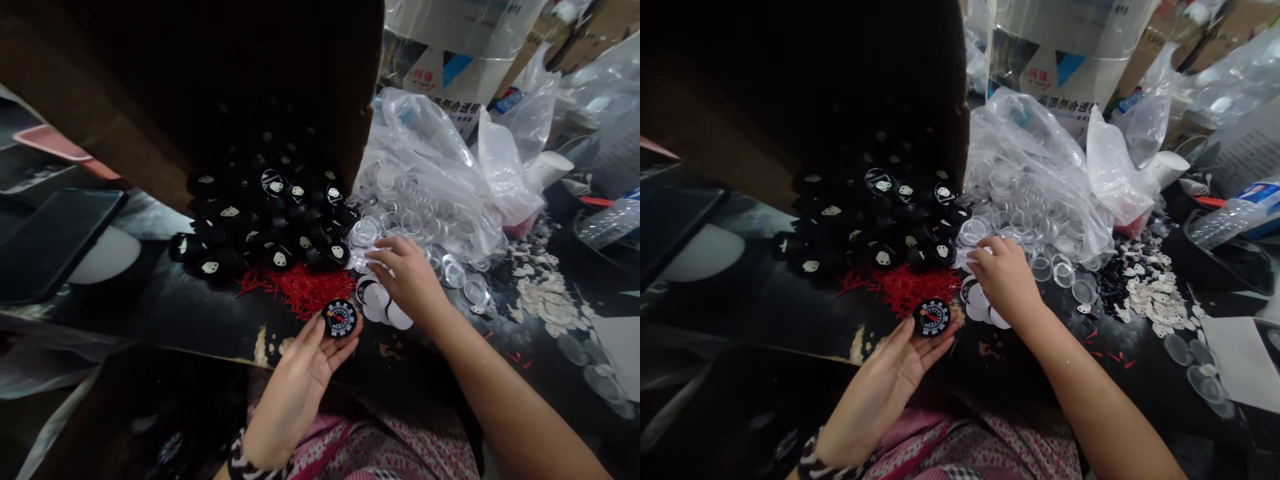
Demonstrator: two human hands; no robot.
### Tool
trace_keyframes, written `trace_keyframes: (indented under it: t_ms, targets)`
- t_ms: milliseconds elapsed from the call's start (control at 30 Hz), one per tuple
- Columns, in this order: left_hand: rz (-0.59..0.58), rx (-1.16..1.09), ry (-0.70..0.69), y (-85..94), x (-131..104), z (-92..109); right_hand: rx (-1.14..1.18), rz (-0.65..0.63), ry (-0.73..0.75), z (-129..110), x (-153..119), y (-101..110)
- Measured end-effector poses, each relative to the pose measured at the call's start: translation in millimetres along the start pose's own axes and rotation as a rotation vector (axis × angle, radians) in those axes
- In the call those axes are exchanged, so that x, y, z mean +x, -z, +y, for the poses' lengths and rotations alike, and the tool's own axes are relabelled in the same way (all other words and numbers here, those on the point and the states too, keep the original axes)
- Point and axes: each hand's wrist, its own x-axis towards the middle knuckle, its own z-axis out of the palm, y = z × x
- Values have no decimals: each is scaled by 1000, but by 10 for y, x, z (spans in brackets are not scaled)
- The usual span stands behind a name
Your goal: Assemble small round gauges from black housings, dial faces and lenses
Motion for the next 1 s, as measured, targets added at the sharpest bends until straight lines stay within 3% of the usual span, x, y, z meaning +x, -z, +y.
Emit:
trace_keyframes:
  t_ms: [67,133,200,333,500,667,800,900,1000]
  targets:
    - [-7,-19,40,-5,10,17,259,26,-74,-100,-127,57]
    - [-34,-23,47,-3,23,10,454,-64,-118,-245,-282,88]
    - [-78,14,-12,5,35,-23,503,-141,-102,-381,-420,76]
    - [-123,219,-144,46,36,-104,438,-123,-95,-492,-539,18]
    - [-146,573,-287,81,-36,-178,313,-118,-190,-506,-514,-23]
    - [-169,755,-356,44,-32,-276,98,2,-109,-519,-531,-154]
    - [-185,822,-348,-5,-16,-267,103,-52,-116,-486,-550,-151]
    - [-156,885,-288,219,-175,-200,259,-212,-134,-426,-594,-16]
    - [-9,1033,-231,843,-468,-95,439,-261,-187,-323,-677,104]
